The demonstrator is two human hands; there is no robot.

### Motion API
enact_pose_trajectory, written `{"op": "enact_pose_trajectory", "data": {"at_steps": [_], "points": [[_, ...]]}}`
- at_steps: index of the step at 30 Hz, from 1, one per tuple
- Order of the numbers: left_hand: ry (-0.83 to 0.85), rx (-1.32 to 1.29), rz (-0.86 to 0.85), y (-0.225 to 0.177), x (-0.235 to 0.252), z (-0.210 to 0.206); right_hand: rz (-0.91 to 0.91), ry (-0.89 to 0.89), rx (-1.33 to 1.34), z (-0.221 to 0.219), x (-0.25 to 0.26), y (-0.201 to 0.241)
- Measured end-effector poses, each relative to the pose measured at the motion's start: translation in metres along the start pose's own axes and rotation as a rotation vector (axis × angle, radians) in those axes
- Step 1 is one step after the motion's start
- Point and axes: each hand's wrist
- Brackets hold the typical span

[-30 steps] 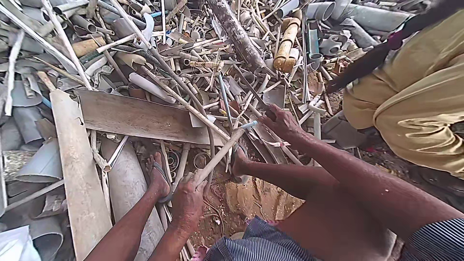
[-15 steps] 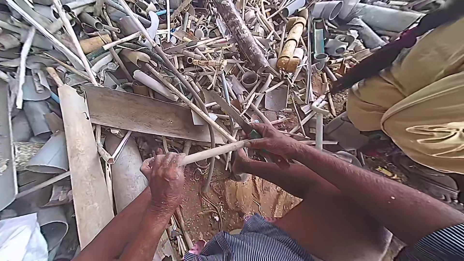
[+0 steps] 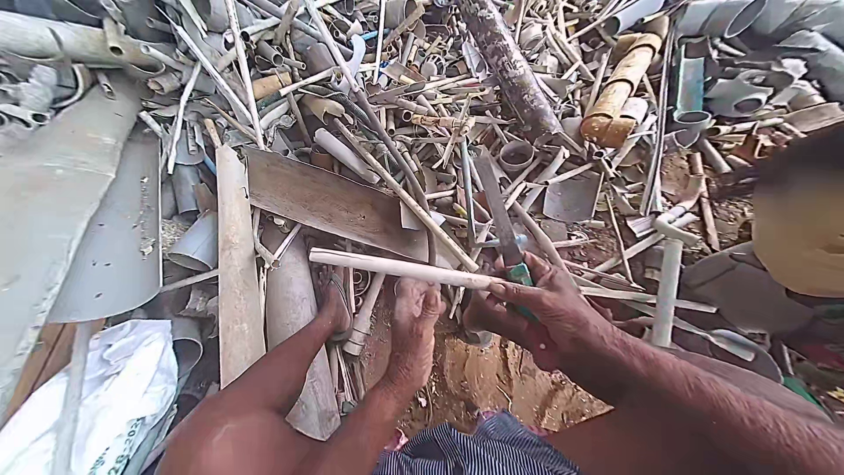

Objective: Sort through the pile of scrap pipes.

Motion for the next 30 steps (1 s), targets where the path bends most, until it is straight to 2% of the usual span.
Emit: {"op": "enact_pose_trajectory", "data": {"at_steps": [3, 5, 7, 8, 11, 13, 15, 16, 17, 19, 20, 21, 23, 27, 28, 29, 30], "points": [[-0.020, -0.154, -0.016, -0.004, 0.003, -0.025, 0.018, 0.104, -0.144, 0.002, -0.003, -0.024], [0.005, -0.168, -0.008, -0.007, 0.006, -0.022, 0.028, 0.175, -0.253, 0.011, 0.001, -0.031], [0.064, -0.117, 0.013, -0.011, 0.004, -0.011, 0.115, 0.149, -0.430, 0.020, 0.006, -0.027], [0.096, -0.096, 0.035, -0.012, 0.003, -0.004, 0.197, 0.101, -0.556, 0.023, 0.006, -0.024], [0.195, -0.041, 0.142, -0.013, -0.003, 0.009, 0.620, -0.005, -1.009, 0.028, 0.005, -0.023], [0.267, 0.033, 0.189, -0.015, -0.009, 0.011, 0.834, 0.040, -1.288, 0.025, 0.002, -0.026], [0.303, 0.141, 0.179, -0.017, -0.017, 0.012, 0.982, 0.072, -1.446, 0.027, 0.010, -0.032], [0.314, 0.196, 0.174, -0.017, -0.019, 0.013, 0.968, 0.043, -1.482, 0.029, 0.014, -0.029], [0.318, 0.238, 0.180, -0.016, -0.019, 0.015, 0.852, -0.010, -1.510, 0.030, 0.015, -0.020], [0.326, 0.313, 0.241, -0.010, -0.019, 0.018, 0.396, -0.136, -1.555, 0.030, 0.018, 0.012], [0.341, 0.366, 0.271, -0.008, -0.019, 0.019, 0.231, -0.190, -1.538, 0.032, 0.023, 0.024], [0.354, 0.424, 0.282, -0.005, -0.019, 0.020, 0.192, -0.230, -1.501, 0.035, 0.024, 0.029], [0.364, 0.493, 0.254, -0.003, -0.020, 0.020, 0.387, -0.250, -1.476, 0.035, 0.012, 0.020], [0.387, 0.655, 0.166, -0.012, -0.025, 0.021, 0.817, 0.044, -1.553, 0.031, 0.002, -0.025], [0.390, 0.702, 0.163, -0.016, -0.026, 0.022, 0.805, 0.047, -1.567, 0.033, 0.007, -0.027], [0.378, 0.736, 0.173, -0.017, -0.028, 0.022, 0.667, 0.007, -1.597, 0.035, 0.011, -0.017], [0.358, 0.754, 0.192, -0.016, -0.030, 0.022, 0.438, -0.064, -1.612, 0.037, 0.016, 0.002]]}}
Point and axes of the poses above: each hand's wrist, its own x-axis towards the middle knuckle, its own z-axis out of the back of the hand, y = z × x, and after that the axes turned 11 degrees about -z, right-handed
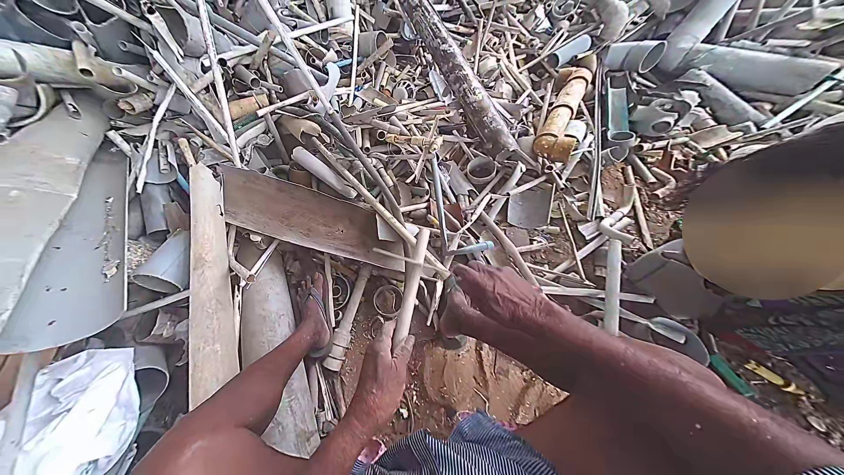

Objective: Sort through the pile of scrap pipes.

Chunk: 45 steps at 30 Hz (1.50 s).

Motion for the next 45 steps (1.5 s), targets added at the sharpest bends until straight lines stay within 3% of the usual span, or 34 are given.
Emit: {"op": "enact_pose_trajectory", "data": {"at_steps": [2, 3, 6, 9, 10, 13, 15, 18, 20, 22, 23, 25, 27, 29, 33, 34, 36, 38, 39, 42, 45], "points": [[-0.018, -0.005, 0.061, 0.000, -0.004, -0.002, -0.294, 0.103, -0.007, 0.023, 0.020, -0.018], [-0.020, -0.019, 0.085, -0.001, -0.004, -0.001, -0.314, 0.048, 0.023, 0.025, 0.021, -0.025], [0.028, -0.032, 0.135, -0.003, -0.004, -0.001, -0.042, -0.146, 0.091, 0.007, -0.007, -0.012], [0.044, 0.229, 0.033, -0.010, -0.008, -0.003, 0.302, -0.124, 0.021, -0.021, -0.019, 0.005], [0.022, 0.302, -0.012, -0.011, -0.010, -0.004, 0.306, -0.087, 0.006, -0.022, -0.015, 0.005], [-0.007, 0.362, -0.026, -0.013, -0.015, -0.004, -0.116, 0.086, -0.004, 0.012, 0.008, -0.014], [-0.048, 0.345, -0.026, -0.014, -0.016, -0.006, -0.257, 0.003, 0.057, 0.026, 0.013, -0.028], [-0.023, 0.241, 0.076, -0.019, -0.012, -0.007, 0.003, -0.147, 0.095, 0.015, -0.014, -0.007], [-0.020, 0.224, 0.102, -0.027, -0.010, -0.008, 0.257, -0.144, 0.059, -0.002, -0.025, 0.015], [-0.051, 0.280, 0.075, -0.035, -0.012, -0.006, 0.368, -0.130, 0.052, -0.011, -0.025, 0.022], [-0.074, 0.318, 0.055, -0.038, -0.014, -0.004, 0.310, -0.092, 0.047, -0.006, -0.021, 0.019], [-0.084, 0.371, 0.011, -0.035, -0.018, -0.002, 0.015, 0.037, 0.028, 0.021, -0.007, 0.005], [-0.075, 0.353, -0.022, -0.031, -0.021, -0.006, -0.194, 0.057, 0.033, 0.038, 0.004, -0.012], [-0.071, 0.306, -0.009, -0.032, -0.022, -0.009, -0.106, 0.006, 0.055, 0.035, -0.008, -0.012], [-0.049, 0.216, 0.038, -0.041, -0.023, -0.014, 0.358, -0.144, 0.067, -0.003, -0.027, 0.011], [-0.062, 0.229, 0.050, -0.041, -0.025, -0.015, 0.338, -0.116, 0.072, -0.004, -0.025, 0.010], [-0.106, 0.312, 0.048, -0.040, -0.028, -0.016, 0.061, 0.029, 0.051, 0.017, -0.012, -0.006], [-0.133, 0.403, 0.027, -0.041, -0.031, -0.017, -0.231, 0.029, 0.069, 0.036, 0.002, -0.031], [-0.141, 0.441, 0.016, -0.043, -0.032, -0.018, -0.285, -0.026, 0.113, 0.041, 0.002, -0.039], [-0.116, 0.477, 0.017, -0.050, -0.033, -0.021, -0.084, -0.132, 0.201, 0.041, -0.017, -0.031], [-0.135, 0.555, 0.008, -0.063, -0.038, -0.029, 0.219, 0.006, 0.132, 0.030, -0.031, -0.004]]}}
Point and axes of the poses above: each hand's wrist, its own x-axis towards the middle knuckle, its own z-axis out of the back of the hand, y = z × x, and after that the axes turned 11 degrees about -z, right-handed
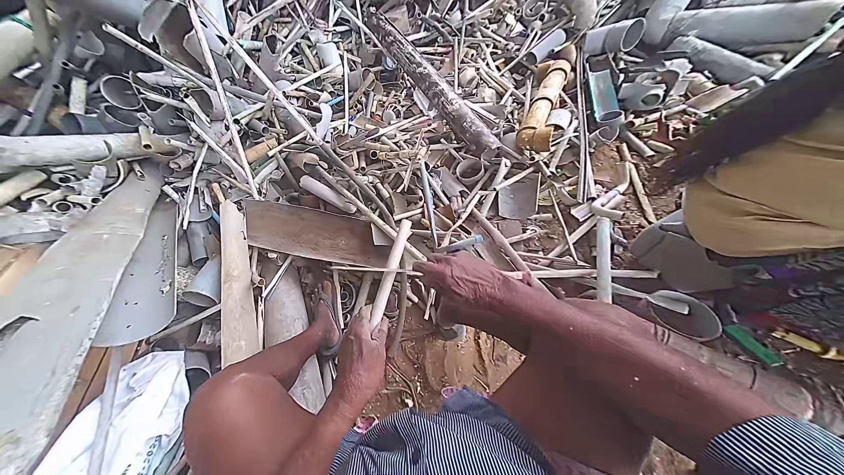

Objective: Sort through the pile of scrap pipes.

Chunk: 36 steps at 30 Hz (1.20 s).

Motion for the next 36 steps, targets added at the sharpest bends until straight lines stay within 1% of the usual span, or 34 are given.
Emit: {"op": "enact_pose_trajectory", "data": {"at_steps": [1, 2, 5, 6, 7, 8, 9, 10, 12, 13, 14, 15, 18, 19, 20, 22, 25, 27, 29, 30, 33, 34, 35, 36], "points": [[-0.019, 0.027, 0.004, -0.002, -0.002, 0.000, 0.034, 0.014, -0.014, -0.003, 0.002, 0.002], [-0.035, 0.056, 0.017, -0.002, -0.003, -0.002, 0.008, -0.003, -0.021, -0.001, 0.005, -0.003], [-0.073, 0.126, 0.034, 0.002, -0.005, -0.008, -0.309, -0.112, -0.052, 0.024, 0.015, -0.035], [-0.081, 0.140, 0.034, 0.001, -0.007, -0.008, -0.358, -0.178, -0.025, 0.032, 0.012, -0.040], [-0.079, 0.153, 0.026, -0.001, -0.007, -0.008, -0.359, -0.255, 0.008, 0.035, 0.007, -0.041], [-0.076, 0.166, 0.011, -0.004, -0.007, -0.007, -0.316, -0.321, 0.044, 0.036, 0.001, -0.037], [-0.074, 0.174, -0.003, -0.009, -0.006, -0.006, -0.250, -0.346, 0.069, 0.034, -0.004, -0.029], [-0.070, 0.190, -0.009, -0.013, -0.005, -0.004, -0.171, -0.317, 0.069, 0.029, -0.009, -0.022], [-0.071, 0.238, 0.004, -0.023, -0.003, 0.000, -0.005, -0.201, 0.029, 0.015, -0.012, -0.009], [-0.080, 0.262, 0.016, -0.026, -0.001, 0.002, 0.039, -0.166, 0.008, 0.010, -0.011, -0.007], [-0.092, 0.285, 0.025, -0.028, 0.002, 0.004, 0.028, -0.154, 0.000, 0.008, -0.009, -0.010], [-0.111, 0.316, 0.020, -0.027, 0.005, 0.005, -0.037, -0.169, -0.006, 0.010, -0.007, -0.017], [-0.200, 0.378, -0.035, -0.021, 0.015, 0.004, -0.465, -0.210, 0.029, 0.028, -0.002, -0.050], [-0.251, 0.389, -0.078, -0.019, 0.018, 0.003, -0.552, -0.245, 0.074, 0.032, -0.003, -0.061], [-0.269, 0.398, -0.100, -0.018, 0.020, 0.004, -0.610, -0.268, 0.120, 0.034, -0.005, -0.066], [-0.282, 0.410, -0.144, -0.014, 0.021, 0.005, -0.637, -0.291, 0.180, 0.032, -0.006, -0.067], [-0.288, 0.368, -0.205, -0.003, 0.021, 0.002, -0.589, -0.280, 0.166, 0.020, -0.002, -0.066], [-0.187, 0.300, -0.159, -0.003, 0.019, 0.008, -0.610, -0.225, 0.141, 0.017, 0.000, -0.064], [-0.029, 0.216, -0.049, -0.001, 0.021, 0.020, -0.687, -0.156, 0.136, 0.019, 0.000, -0.061], [0.067, 0.149, -0.007, 0.007, 0.025, 0.027, -0.713, -0.143, 0.135, 0.017, -0.001, -0.061], [0.310, -0.024, -0.012, 0.039, 0.036, 0.038, -0.762, -0.092, 0.111, 0.011, -0.009, -0.067], [0.372, -0.019, -0.037, 0.042, 0.035, 0.042, -0.744, -0.061, 0.082, 0.011, -0.013, -0.069], [0.411, 0.011, -0.067, 0.044, 0.031, 0.047, -0.679, -0.020, 0.054, 0.012, -0.013, -0.068], [0.430, 0.058, -0.096, 0.045, 0.026, 0.054, -0.564, 0.035, 0.039, 0.012, -0.007, -0.062]]}}
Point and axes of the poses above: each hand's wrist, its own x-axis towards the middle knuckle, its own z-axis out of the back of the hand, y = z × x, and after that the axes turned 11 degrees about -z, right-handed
